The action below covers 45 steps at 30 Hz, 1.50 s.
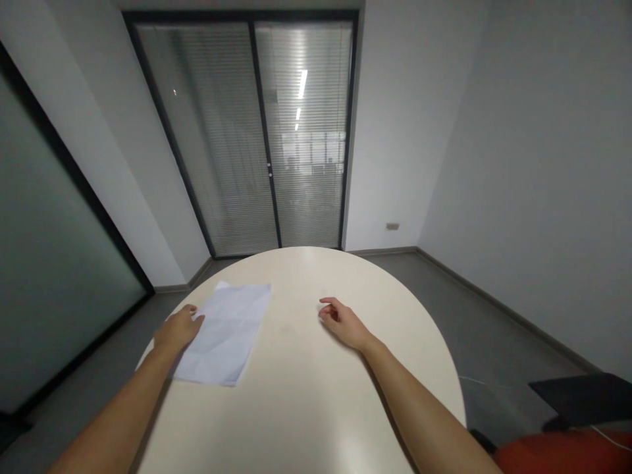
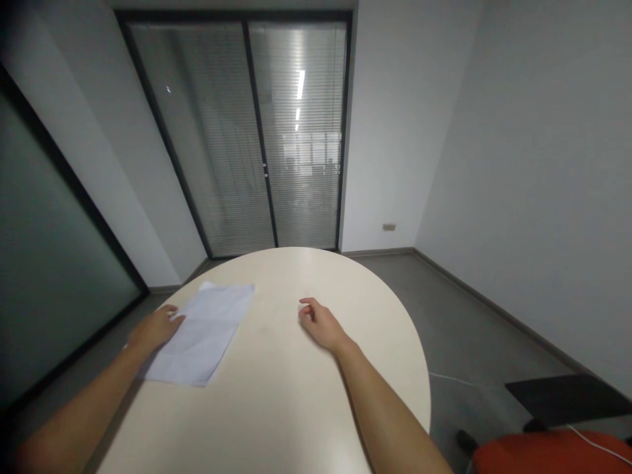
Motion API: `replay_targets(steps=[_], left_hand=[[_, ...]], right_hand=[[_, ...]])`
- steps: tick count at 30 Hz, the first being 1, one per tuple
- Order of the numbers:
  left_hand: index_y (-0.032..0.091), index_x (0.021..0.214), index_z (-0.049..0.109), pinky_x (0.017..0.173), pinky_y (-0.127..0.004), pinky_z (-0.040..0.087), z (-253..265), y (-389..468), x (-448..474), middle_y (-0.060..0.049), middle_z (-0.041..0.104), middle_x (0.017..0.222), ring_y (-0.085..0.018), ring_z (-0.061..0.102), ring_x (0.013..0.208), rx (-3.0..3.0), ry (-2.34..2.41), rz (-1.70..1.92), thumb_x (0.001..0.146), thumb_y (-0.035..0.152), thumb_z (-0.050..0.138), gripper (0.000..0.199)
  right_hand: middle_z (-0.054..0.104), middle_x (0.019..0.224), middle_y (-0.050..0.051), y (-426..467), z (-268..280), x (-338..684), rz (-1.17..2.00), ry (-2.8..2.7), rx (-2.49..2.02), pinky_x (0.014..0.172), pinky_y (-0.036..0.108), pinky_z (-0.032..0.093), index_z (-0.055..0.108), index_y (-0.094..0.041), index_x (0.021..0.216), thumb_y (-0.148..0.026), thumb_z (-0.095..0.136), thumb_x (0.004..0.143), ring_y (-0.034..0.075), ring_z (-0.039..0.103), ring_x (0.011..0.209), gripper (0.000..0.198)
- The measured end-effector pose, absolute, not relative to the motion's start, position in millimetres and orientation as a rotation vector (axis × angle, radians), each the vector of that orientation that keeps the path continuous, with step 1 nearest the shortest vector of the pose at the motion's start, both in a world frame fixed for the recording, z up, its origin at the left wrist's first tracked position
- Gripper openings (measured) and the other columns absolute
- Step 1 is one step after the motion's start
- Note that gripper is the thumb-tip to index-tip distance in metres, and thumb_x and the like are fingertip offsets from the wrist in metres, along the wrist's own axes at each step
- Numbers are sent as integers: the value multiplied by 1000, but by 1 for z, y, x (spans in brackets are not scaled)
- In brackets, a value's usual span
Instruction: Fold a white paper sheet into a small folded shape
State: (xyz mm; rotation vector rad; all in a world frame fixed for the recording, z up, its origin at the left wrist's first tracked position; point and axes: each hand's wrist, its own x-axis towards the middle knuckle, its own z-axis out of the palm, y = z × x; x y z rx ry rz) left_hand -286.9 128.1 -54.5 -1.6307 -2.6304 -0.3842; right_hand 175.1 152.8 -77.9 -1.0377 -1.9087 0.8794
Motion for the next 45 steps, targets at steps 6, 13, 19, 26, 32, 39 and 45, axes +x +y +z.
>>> replay_targets(steps=[6,13,19,26,32,39,45], left_hand=[[11,139,54,105,-44,44,-59,110,-235,-19,58,143,-34,58,126,-1759,-2243,-315,95,33,40,51],[18,151,44,110,-51,38,-69,103,-159,-16,42,158,-39,44,140,-2043,-2223,-118,96,54,41,66],[16,137,58,108,-45,41,-66,124,-192,-14,56,146,-31,53,133,-2038,-2236,-124,95,35,39,50],[11,133,59,113,-52,35,-65,140,-127,-20,51,149,-37,46,137,-2068,-2176,-227,94,30,46,46],[21,148,49,120,-54,27,-91,140,-71,-10,39,161,-34,32,149,-2313,-2022,-416,100,36,40,51],[21,146,53,119,-46,31,-88,140,-88,-11,45,157,-30,38,146,-2459,-1886,-452,99,39,43,51],[24,145,55,120,-51,27,-84,141,-84,-9,45,157,-35,34,148,-2429,-1922,-457,96,39,48,51]], right_hand=[[72,101,6,150,-76,176,854,-1962,-1070,81,34,50,59,-18,124,-39,53,95,19,64,86,36],[71,119,12,149,-71,179,516,-2098,-1291,98,36,47,65,-16,126,-37,50,95,24,65,106,41],[33,163,13,153,-70,177,313,-2298,-1616,122,50,16,43,-18,153,-56,41,99,34,23,152,67],[26,164,22,161,-63,128,275,-2291,-1971,116,66,9,41,-9,152,-60,35,96,46,13,151,76],[21,167,16,161,-70,121,265,-2288,-1859,119,60,3,35,-18,156,-66,36,95,38,9,154,78],[20,168,13,167,-71,128,334,-2281,-1809,120,59,3,36,-22,157,-62,40,96,36,10,155,73],[19,168,14,170,-72,127,348,-2303,-1793,119,61,2,35,-21,157,-61,40,97,38,8,155,73]])
